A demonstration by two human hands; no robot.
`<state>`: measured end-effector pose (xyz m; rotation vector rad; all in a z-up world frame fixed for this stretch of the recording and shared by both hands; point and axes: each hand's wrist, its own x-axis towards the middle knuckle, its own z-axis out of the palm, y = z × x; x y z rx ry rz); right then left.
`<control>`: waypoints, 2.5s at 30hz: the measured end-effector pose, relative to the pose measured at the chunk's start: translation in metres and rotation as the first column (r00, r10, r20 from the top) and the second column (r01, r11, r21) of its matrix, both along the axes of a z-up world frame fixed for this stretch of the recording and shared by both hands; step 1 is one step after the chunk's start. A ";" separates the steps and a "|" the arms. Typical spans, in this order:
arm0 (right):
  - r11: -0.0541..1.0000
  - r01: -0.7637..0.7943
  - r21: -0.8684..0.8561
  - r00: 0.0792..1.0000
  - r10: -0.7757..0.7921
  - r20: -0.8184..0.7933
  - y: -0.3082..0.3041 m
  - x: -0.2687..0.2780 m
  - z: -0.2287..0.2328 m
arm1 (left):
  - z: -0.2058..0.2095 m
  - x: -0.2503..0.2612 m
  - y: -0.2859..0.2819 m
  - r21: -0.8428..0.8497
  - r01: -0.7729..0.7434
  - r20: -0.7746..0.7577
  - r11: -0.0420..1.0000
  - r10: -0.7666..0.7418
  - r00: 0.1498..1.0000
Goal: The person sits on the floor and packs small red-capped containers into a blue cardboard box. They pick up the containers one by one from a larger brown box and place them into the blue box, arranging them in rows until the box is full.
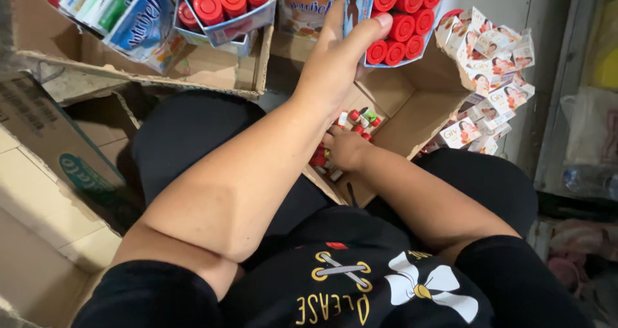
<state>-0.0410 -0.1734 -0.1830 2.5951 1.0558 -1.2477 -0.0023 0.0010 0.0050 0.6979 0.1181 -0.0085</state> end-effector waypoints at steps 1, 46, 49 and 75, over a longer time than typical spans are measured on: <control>0.999 0.010 0.032 1.000 -0.010 -0.004 -0.003 0.001 -0.005 | 0.000 0.001 -0.001 -0.026 -0.013 0.024 1.000 0.014 1.000; 0.618 -0.413 0.669 0.474 -0.481 0.737 -0.048 0.054 0.264 | -0.015 -0.017 -0.023 0.275 0.316 -0.111 0.908 -0.296 0.949; 0.513 -0.354 0.782 0.567 -0.547 0.616 -0.048 0.051 0.254 | -0.014 -0.012 -0.020 0.201 0.281 -0.048 0.938 -0.277 0.960; 0.995 -0.085 0.060 0.989 0.091 -0.113 0.020 -0.021 0.057 | -0.006 0.000 0.002 0.065 0.026 0.006 0.998 -0.027 1.000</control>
